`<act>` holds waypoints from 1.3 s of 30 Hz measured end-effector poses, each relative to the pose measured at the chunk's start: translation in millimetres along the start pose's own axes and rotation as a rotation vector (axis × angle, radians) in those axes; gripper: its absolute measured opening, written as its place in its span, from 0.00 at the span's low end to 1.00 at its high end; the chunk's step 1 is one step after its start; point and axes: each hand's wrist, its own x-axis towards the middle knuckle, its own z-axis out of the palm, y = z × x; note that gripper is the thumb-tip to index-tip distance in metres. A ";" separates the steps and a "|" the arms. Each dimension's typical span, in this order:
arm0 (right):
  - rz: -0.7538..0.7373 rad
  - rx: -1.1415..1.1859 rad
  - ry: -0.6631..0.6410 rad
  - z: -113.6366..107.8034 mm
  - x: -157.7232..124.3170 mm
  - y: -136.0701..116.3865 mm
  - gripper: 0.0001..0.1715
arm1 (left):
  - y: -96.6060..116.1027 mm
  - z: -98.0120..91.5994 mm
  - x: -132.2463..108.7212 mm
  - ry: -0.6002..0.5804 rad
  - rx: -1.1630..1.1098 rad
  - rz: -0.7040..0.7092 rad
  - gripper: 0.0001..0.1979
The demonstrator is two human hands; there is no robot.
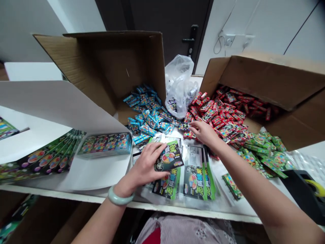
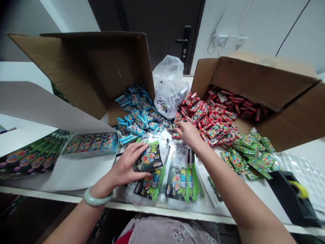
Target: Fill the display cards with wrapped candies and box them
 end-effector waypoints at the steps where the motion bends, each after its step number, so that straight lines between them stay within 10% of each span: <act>1: 0.041 -0.073 -0.014 3.2 21.3 1.2 0.16 | -0.3 -2.4 -0.1 0.003 0.002 0.003 0.49; 7: 0.152 -0.062 -0.080 20.4 80.9 0.2 0.13 | -9.7 -10.0 -7.5 0.047 0.020 -0.026 0.48; 16: 0.045 0.642 -0.020 -12.5 -28.0 5.0 0.19 | -16.6 -8.3 -7.3 0.169 0.071 -0.068 0.45; 20: -0.022 0.200 0.192 -3.4 -69.7 5.9 0.10 | -14.1 -7.2 -7.6 0.174 0.095 -0.085 0.45; 24: -0.231 -0.292 0.030 18.6 -95.9 7.6 0.07 | -8.1 -4.7 -11.2 0.114 0.116 -0.059 0.45; 34: -0.313 -0.102 -0.212 10.7 -88.2 47.8 0.46 | 1.1 -0.4 -13.7 -0.008 0.047 -0.001 0.45; 39: -0.306 0.054 -0.049 0.2 -93.9 35.0 0.36 | 7.0 1.8 -9.7 -0.054 0.007 -0.031 0.45</act>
